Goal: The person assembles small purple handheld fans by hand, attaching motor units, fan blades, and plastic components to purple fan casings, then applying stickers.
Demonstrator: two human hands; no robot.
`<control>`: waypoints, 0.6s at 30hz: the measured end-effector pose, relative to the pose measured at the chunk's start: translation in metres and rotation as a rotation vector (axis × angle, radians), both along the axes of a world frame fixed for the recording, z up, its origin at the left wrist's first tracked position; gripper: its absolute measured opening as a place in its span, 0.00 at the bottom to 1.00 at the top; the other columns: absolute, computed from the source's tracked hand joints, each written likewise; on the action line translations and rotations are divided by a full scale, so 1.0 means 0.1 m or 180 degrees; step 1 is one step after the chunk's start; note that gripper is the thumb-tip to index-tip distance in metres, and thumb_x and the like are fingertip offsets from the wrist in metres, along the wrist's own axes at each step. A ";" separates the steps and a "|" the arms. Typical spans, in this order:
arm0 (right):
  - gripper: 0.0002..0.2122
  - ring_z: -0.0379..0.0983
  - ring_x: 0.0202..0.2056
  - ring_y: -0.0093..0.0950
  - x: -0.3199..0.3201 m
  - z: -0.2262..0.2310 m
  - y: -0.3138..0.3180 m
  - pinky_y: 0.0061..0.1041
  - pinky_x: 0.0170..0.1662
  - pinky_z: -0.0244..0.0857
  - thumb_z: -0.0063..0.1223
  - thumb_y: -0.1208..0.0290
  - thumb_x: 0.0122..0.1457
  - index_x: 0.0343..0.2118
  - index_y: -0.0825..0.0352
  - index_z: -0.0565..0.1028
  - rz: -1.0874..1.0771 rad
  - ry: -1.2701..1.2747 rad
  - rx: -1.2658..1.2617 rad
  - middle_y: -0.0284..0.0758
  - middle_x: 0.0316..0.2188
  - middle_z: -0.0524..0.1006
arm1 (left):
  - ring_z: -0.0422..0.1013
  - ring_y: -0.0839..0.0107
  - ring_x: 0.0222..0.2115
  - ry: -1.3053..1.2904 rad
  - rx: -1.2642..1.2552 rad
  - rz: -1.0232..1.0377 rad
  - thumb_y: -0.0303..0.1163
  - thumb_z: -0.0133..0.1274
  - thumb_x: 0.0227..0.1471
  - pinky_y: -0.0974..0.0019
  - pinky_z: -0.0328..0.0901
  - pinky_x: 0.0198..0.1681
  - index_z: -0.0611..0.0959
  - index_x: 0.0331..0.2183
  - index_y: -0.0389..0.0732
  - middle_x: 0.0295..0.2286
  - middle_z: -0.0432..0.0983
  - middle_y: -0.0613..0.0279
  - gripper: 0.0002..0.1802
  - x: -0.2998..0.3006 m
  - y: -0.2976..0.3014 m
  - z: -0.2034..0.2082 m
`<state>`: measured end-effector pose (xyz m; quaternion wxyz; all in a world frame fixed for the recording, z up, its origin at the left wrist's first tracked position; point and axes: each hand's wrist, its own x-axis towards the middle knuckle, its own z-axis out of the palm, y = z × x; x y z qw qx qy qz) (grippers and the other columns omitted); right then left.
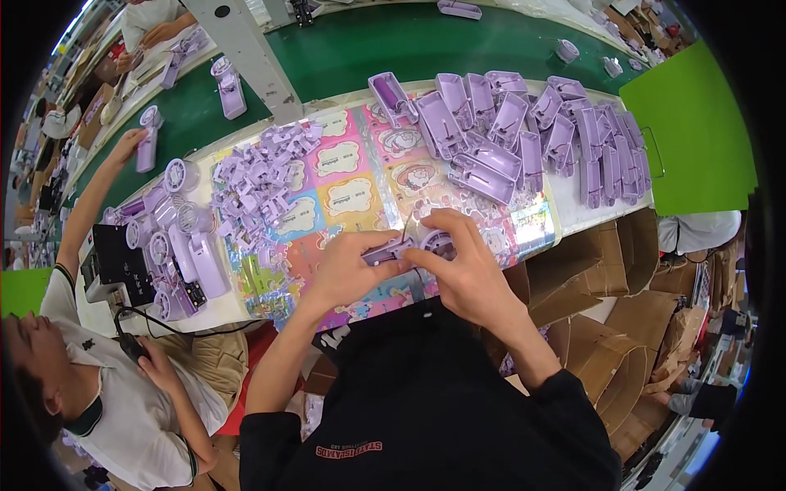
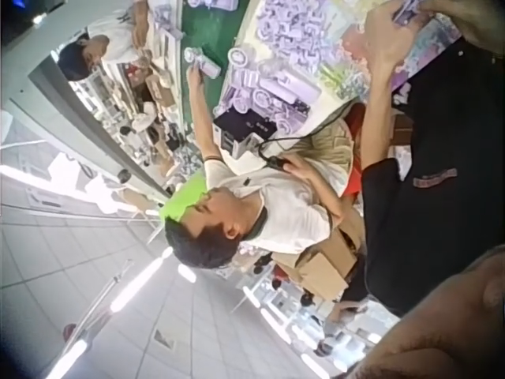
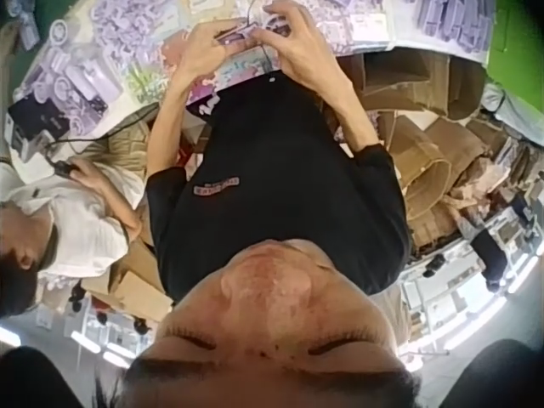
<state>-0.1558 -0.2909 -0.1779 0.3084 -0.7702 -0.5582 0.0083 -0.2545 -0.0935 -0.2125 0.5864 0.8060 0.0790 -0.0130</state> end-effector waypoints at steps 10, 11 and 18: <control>0.22 0.67 0.51 0.46 0.05 0.09 -0.05 0.38 0.50 0.69 0.56 0.88 0.40 0.42 0.64 0.78 0.0020 0.0266 -0.0187 0.44 0.49 0.68 | 0.76 0.73 0.28 0.0174 -0.0398 0.0133 0.32 0.63 0.52 0.67 0.69 0.34 0.87 0.43 0.38 0.30 0.84 0.54 0.16 0.03 -0.07 -0.03; 0.21 0.66 0.51 0.47 0.06 0.10 -0.05 0.39 0.50 0.69 0.56 0.87 0.40 0.41 0.64 0.78 0.0011 0.0272 -0.0216 0.44 0.49 0.68 | 0.76 0.73 0.28 0.0173 -0.0403 0.0107 0.32 0.63 0.52 0.67 0.69 0.34 0.87 0.43 0.38 0.30 0.84 0.54 0.16 0.04 -0.07 -0.03; 0.22 0.66 0.54 0.48 0.06 0.05 -0.03 0.42 0.54 0.66 0.56 0.87 0.39 0.42 0.66 0.78 -0.0078 0.0087 0.0110 0.46 0.51 0.68 | 0.76 0.75 0.30 0.0012 -0.0267 0.0309 0.31 0.64 0.52 0.68 0.69 0.36 0.86 0.44 0.36 0.31 0.84 0.54 0.17 0.07 -0.11 -0.03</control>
